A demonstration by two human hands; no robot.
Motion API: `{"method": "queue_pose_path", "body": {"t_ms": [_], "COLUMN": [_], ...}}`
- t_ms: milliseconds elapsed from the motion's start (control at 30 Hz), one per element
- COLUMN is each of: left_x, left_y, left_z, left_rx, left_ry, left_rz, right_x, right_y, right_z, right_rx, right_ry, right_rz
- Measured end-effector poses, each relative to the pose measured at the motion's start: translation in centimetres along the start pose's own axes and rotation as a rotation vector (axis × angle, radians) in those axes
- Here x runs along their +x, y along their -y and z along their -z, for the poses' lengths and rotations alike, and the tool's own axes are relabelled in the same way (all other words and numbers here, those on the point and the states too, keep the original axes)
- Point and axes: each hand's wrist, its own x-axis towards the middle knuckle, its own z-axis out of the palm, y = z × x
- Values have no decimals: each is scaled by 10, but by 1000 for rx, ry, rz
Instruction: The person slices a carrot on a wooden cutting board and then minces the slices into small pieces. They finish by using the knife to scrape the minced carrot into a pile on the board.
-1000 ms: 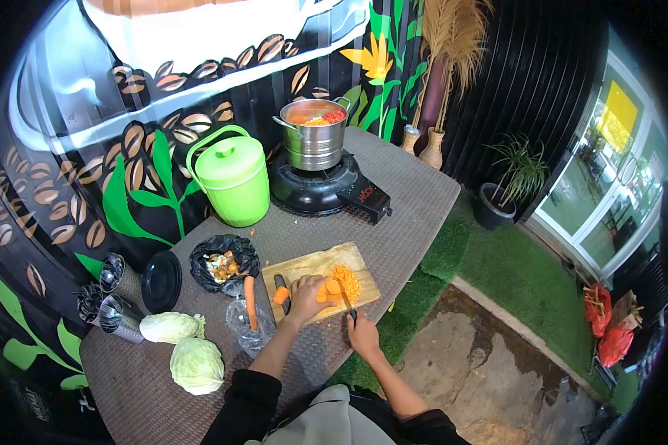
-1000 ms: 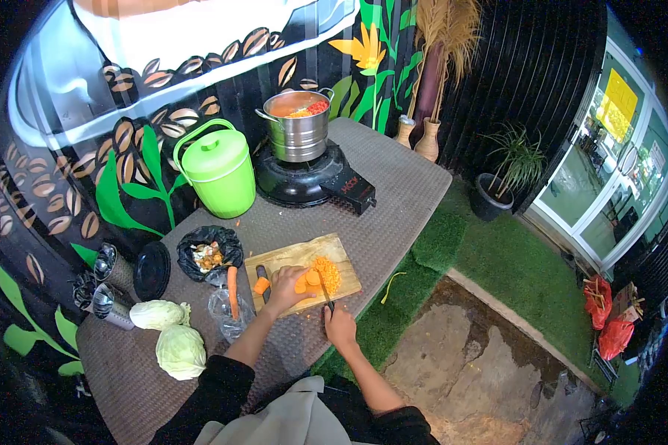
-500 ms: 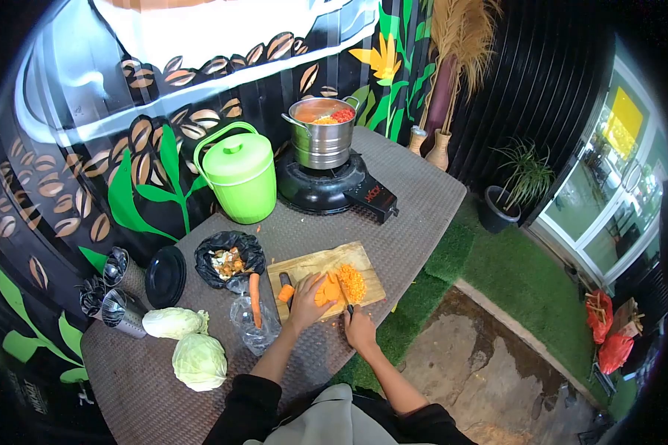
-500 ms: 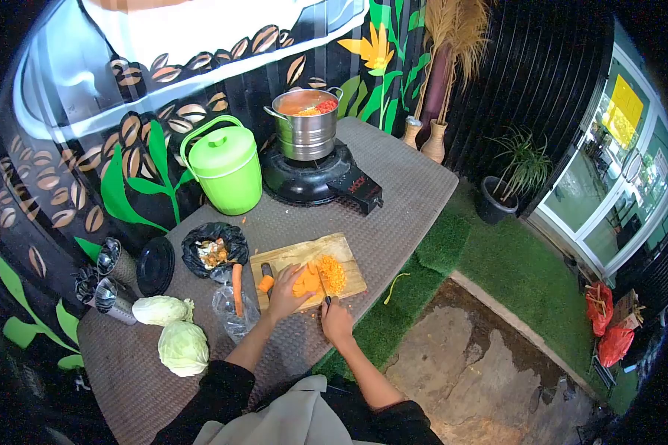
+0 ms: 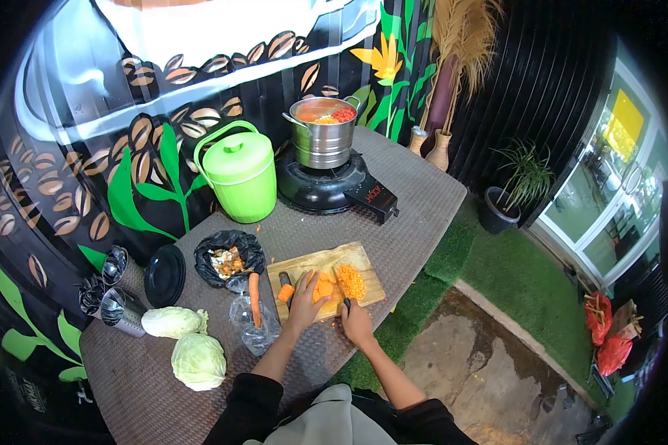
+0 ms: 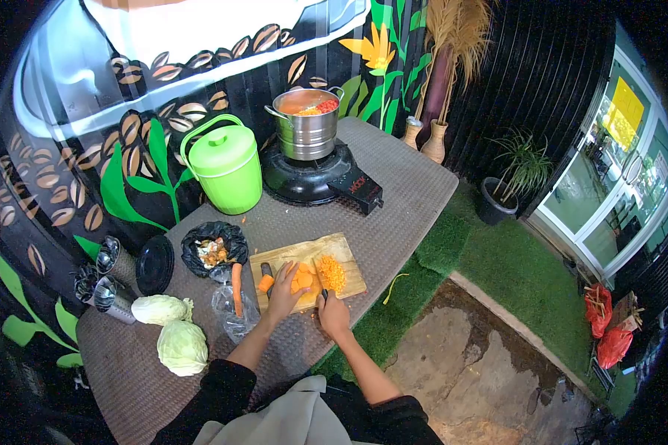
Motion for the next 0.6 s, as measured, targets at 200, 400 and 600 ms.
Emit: {"method": "queue_pose_path", "body": {"t_ms": [200,400,600], "left_x": [5,5,6], "left_y": [4,-9,-4], "left_z": [-7,2,2], "left_rx": [-8,30,63], "left_ry": [-71,-106,-136], "left_rz": [20,-20,-40], "right_x": [-3,0,4], "right_y": [-5,-2,4], "right_z": [-4,-2,-1], "right_rx": [-16,18,-25], "right_ry": [-76,10,59], "right_rz": [-58,-12,-30]}}
